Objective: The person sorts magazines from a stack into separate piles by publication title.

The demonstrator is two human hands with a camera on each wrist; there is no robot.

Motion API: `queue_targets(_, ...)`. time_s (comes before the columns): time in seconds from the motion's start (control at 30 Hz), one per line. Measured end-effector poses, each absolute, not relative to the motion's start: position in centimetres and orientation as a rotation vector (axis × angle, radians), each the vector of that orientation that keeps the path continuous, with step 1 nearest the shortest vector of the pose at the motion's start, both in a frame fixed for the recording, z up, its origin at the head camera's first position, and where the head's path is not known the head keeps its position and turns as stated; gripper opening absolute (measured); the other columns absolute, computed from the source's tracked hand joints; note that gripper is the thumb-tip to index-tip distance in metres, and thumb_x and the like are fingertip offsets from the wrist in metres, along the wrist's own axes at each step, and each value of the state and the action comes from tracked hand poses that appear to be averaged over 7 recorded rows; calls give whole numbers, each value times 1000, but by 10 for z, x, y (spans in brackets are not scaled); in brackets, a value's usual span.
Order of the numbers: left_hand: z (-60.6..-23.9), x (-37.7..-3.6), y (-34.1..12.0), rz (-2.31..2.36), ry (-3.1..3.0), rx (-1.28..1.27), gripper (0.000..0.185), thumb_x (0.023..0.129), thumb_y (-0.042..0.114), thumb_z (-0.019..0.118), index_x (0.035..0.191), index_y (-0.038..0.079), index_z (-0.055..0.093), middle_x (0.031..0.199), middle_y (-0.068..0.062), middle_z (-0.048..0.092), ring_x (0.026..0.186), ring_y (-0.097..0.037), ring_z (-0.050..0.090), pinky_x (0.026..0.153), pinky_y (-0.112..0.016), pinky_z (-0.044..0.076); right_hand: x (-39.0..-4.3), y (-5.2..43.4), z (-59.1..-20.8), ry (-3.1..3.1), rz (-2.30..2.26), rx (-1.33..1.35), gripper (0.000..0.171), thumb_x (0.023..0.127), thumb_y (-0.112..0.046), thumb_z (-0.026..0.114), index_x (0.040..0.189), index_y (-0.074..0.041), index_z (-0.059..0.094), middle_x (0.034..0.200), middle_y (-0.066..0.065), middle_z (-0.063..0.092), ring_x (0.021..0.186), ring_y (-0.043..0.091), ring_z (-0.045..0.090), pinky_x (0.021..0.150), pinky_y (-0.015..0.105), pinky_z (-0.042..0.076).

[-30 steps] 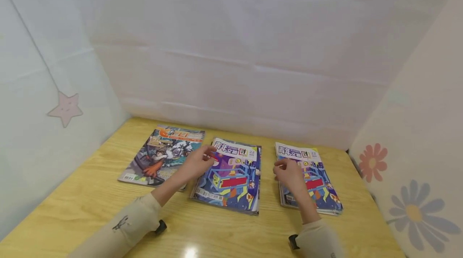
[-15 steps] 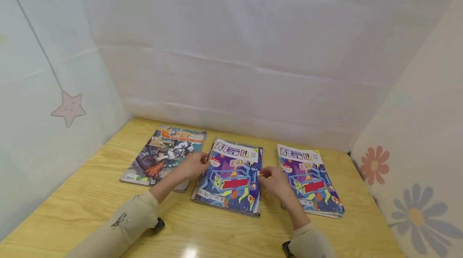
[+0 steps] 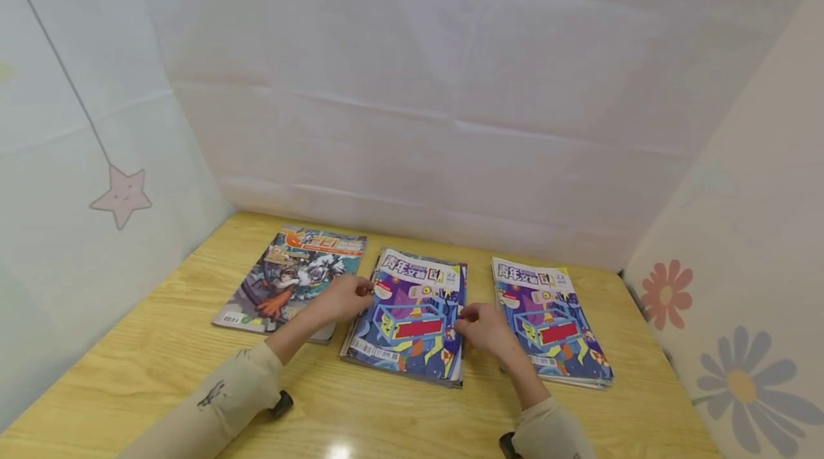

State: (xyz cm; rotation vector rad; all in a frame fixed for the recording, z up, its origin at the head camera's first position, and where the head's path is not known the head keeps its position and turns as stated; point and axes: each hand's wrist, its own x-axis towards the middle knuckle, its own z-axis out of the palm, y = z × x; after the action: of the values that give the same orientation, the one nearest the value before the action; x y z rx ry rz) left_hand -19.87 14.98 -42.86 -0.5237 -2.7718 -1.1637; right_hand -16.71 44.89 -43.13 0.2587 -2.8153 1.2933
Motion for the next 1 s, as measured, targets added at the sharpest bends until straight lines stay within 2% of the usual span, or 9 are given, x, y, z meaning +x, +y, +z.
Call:
queue_targets(0.07,-429,-199,149,-1195,-2760,-508,42,89,17,57,126,-1,55,82,-4,57,58,-13,45,50,-29,40,-167,449,-431,-2813,1307,257,36,89,-21,61,119,-1,58,95,8,59,76,23,60,68,34,49)
queue_targets(0.13,-429,-199,149,-1239,-2746,-494,41,89,18,57,126,0,55,104,-10,60,80,-20,55,66,-35,47,-166,449,-431,-2804,1335,260,37,89,-20,61,120,0,58,96,9,59,76,23,61,70,35,49)
queue_targets(0.2,-428,-198,150,-1280,-2733,-479,41,90,19,57,126,0,54,119,-13,56,103,-26,53,81,-41,46,-165,449,-430,-2791,1382,252,38,89,-20,61,121,1,57,98,9,60,78,22,62,73,36,50)
queue_targets(0.27,-427,-197,151,-1329,-2722,-463,41,90,19,57,127,0,54,121,-14,54,111,-30,49,87,-44,44,-166,450,-430,-2760,1465,240,38,90,-18,61,121,3,55,102,11,60,81,23,63,75,38,51)
queue_targets(0.47,-427,-196,151,-1448,-2686,-409,38,91,20,57,126,4,55,120,-11,54,109,-29,50,83,-43,46,-175,460,-439,-2624,1748,201,36,91,-14,59,123,4,54,110,16,58,86,25,64,74,38,52)
queue_targets(0.63,-425,-196,153,-1524,-2644,-464,38,92,19,56,127,7,54,115,-8,55,103,-24,53,78,-39,47,-182,465,-443,-2544,1942,148,38,90,-12,61,124,4,53,114,17,56,91,26,63,77,39,51)
queue_targets(0.8,-422,-193,155,-1680,-2569,-523,38,91,14,56,128,6,50,114,-11,53,98,-24,54,71,-37,49,-187,466,-445,-2487,2079,110,38,90,-12,61,123,5,54,115,18,55,96,26,60,80,40,50)
queue_targets(1.0,-426,-197,156,-1876,-2480,-497,40,88,11,63,125,6,50,117,-14,51,95,-24,56,70,-36,51,-189,466,-446,-2453,2163,63,39,89,-13,63,122,4,54,117,19,55,99,25,58,82,40,49)
